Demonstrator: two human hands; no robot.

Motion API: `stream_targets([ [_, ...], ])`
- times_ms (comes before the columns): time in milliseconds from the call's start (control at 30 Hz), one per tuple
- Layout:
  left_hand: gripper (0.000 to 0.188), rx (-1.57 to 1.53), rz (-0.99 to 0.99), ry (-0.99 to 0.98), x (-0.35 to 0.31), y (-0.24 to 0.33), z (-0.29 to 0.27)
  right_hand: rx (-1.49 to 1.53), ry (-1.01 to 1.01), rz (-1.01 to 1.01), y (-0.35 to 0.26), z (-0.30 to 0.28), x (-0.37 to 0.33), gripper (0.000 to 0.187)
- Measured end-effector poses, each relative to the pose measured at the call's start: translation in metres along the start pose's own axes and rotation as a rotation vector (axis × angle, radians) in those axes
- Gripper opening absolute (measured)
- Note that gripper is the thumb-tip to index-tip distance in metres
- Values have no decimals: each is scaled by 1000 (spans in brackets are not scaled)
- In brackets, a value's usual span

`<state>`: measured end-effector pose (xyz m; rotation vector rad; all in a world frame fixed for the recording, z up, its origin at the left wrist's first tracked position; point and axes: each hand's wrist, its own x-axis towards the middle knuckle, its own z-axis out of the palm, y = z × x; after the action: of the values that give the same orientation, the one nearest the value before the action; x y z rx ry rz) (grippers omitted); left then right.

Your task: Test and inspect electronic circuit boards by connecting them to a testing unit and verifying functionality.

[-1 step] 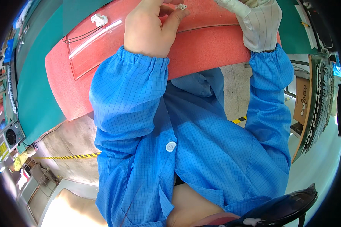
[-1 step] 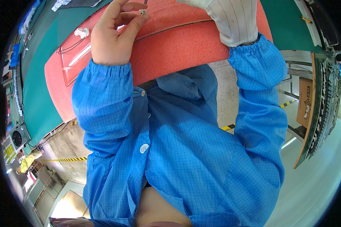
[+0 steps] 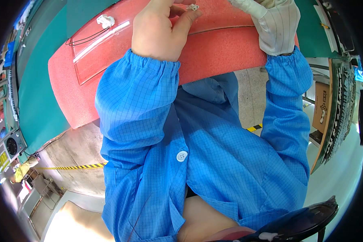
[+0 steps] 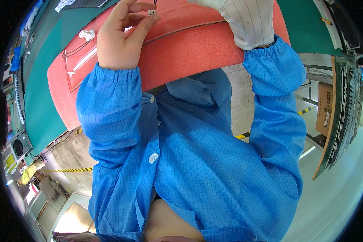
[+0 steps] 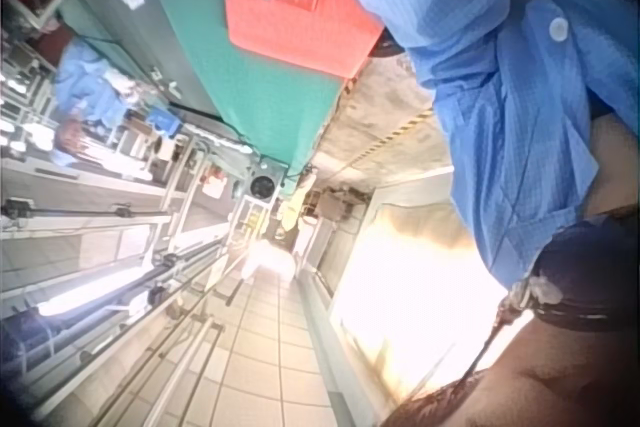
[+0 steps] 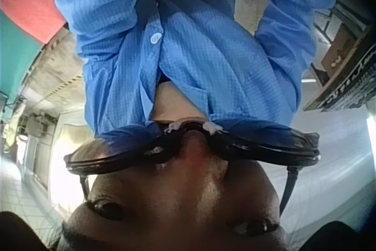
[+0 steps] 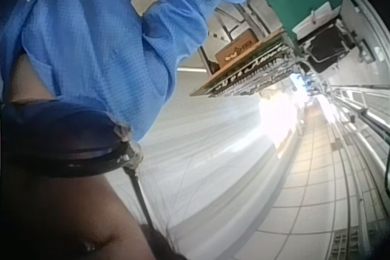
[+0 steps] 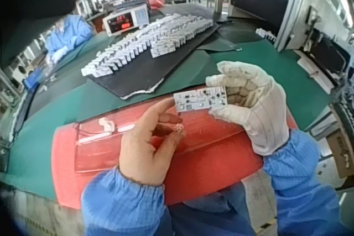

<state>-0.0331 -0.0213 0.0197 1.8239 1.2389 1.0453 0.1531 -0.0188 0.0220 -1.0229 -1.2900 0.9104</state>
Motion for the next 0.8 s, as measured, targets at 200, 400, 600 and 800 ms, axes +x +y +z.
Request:
stream_targets([
  [200,46,2,59,5,0,-4,1,21,-8,-9,0,0,0,58],
  [400,47,-34,36,3,0,-8,1,27,-22,-22,4,0,2,58],
  [600,48,-39,57,-12,1,-15,4,16,-5,-19,-1,-1,-1,58],
  [800,49,-37,74,9,0,-18,2,53,-24,-24,4,1,1,58],
])
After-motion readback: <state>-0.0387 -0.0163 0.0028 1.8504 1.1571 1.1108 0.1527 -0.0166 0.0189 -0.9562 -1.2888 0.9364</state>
